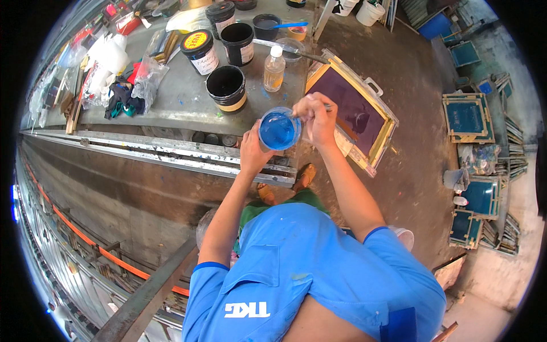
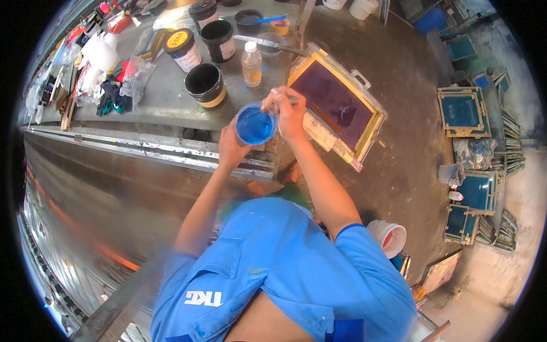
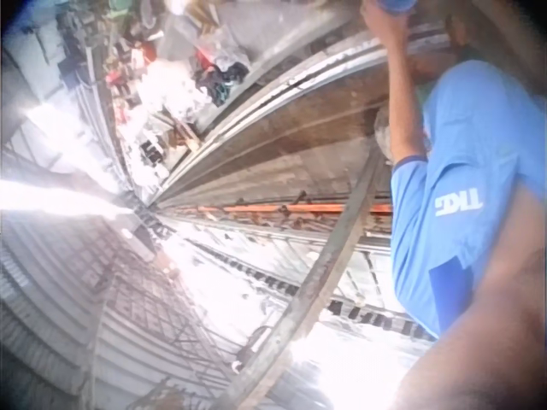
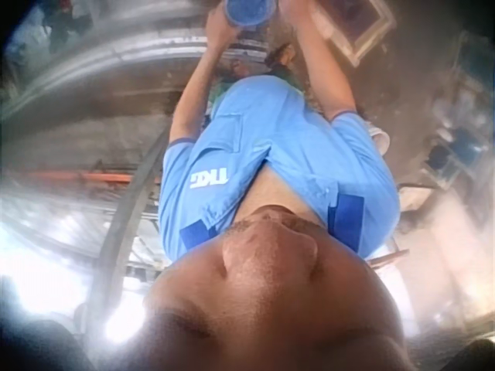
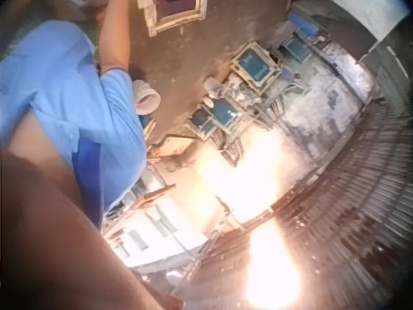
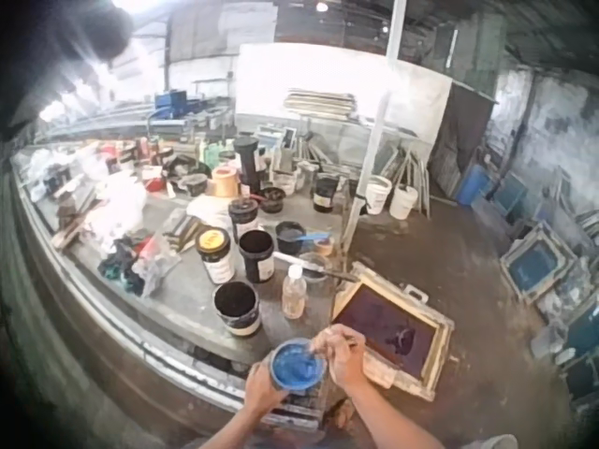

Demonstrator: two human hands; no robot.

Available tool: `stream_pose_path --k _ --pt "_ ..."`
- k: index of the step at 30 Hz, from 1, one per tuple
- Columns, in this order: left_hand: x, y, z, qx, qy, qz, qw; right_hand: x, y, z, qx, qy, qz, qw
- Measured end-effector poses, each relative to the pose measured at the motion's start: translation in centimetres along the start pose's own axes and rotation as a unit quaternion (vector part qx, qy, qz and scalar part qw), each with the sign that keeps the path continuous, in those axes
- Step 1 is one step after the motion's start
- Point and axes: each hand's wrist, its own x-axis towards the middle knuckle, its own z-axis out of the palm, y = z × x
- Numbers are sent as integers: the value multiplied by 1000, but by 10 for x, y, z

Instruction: The person applies blue ink to a mesh screen and uses a squeegee to pull the ink across the mesh. They position the screen over a garment on a conveyor belt and transfer the design onto the fabric.

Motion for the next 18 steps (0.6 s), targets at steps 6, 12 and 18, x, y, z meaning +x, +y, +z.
stream_pose_path --k 6,12,18 --pt "-1 -2 0 2 4 11 1000 3 -8 -19 -96 -12 18 995" --pt "-2 -6 2 7 0 4 1000 -11 8 -7 10 -89 30 996" --pt "-1 -5 3 19 9 28 999 -2 -14 -19 -137 -20 30 990"
